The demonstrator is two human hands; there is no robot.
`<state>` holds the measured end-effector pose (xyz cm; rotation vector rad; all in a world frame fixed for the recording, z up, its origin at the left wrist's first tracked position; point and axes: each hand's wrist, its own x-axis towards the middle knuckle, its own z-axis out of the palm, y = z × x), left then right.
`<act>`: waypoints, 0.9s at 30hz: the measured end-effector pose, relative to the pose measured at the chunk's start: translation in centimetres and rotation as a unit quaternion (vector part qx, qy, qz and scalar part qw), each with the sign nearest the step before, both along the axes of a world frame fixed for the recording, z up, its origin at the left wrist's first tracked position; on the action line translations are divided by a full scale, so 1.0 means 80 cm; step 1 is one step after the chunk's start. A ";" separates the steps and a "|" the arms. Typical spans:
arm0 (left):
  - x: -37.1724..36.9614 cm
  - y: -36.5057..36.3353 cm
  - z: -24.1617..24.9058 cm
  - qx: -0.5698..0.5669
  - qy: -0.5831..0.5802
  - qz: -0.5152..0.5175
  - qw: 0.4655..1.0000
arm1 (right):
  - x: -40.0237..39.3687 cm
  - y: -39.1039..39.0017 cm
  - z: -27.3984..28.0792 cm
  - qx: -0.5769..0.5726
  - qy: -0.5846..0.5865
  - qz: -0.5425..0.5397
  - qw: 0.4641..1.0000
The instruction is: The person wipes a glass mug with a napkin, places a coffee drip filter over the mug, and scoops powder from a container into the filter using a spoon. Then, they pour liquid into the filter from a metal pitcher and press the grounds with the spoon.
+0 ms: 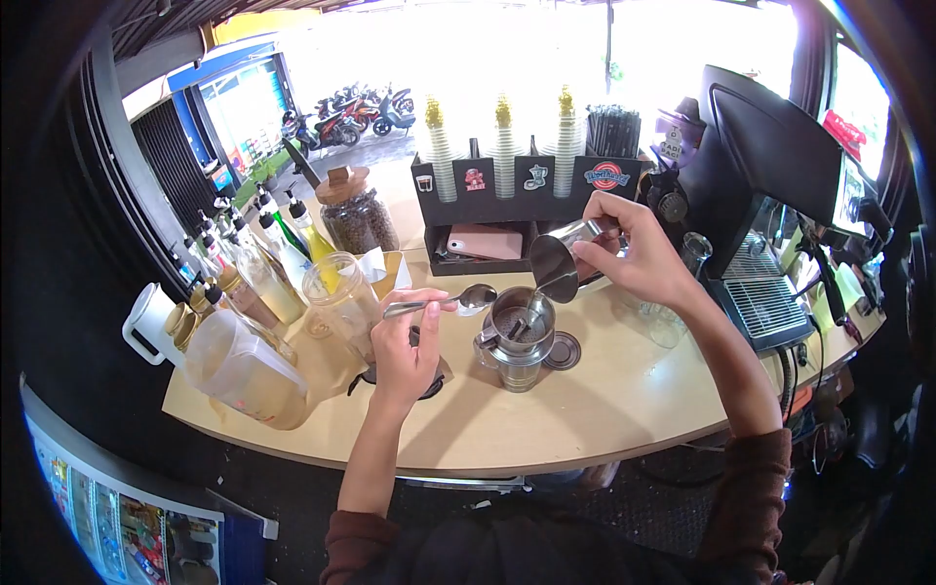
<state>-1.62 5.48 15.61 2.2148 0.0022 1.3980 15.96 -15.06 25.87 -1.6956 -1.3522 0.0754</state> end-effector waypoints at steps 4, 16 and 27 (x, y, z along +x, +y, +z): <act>-0.002 0.001 0.000 0.001 0.005 0.002 1.000 | 0.000 0.000 0.002 -0.005 0.004 -0.002 1.000; -0.017 0.002 0.001 -0.019 0.008 0.008 1.000 | -0.002 0.017 0.006 -0.004 0.022 -0.001 1.000; -0.022 0.001 -0.002 -0.012 0.000 0.011 1.000 | -0.011 0.039 0.007 0.017 -0.037 0.011 0.999</act>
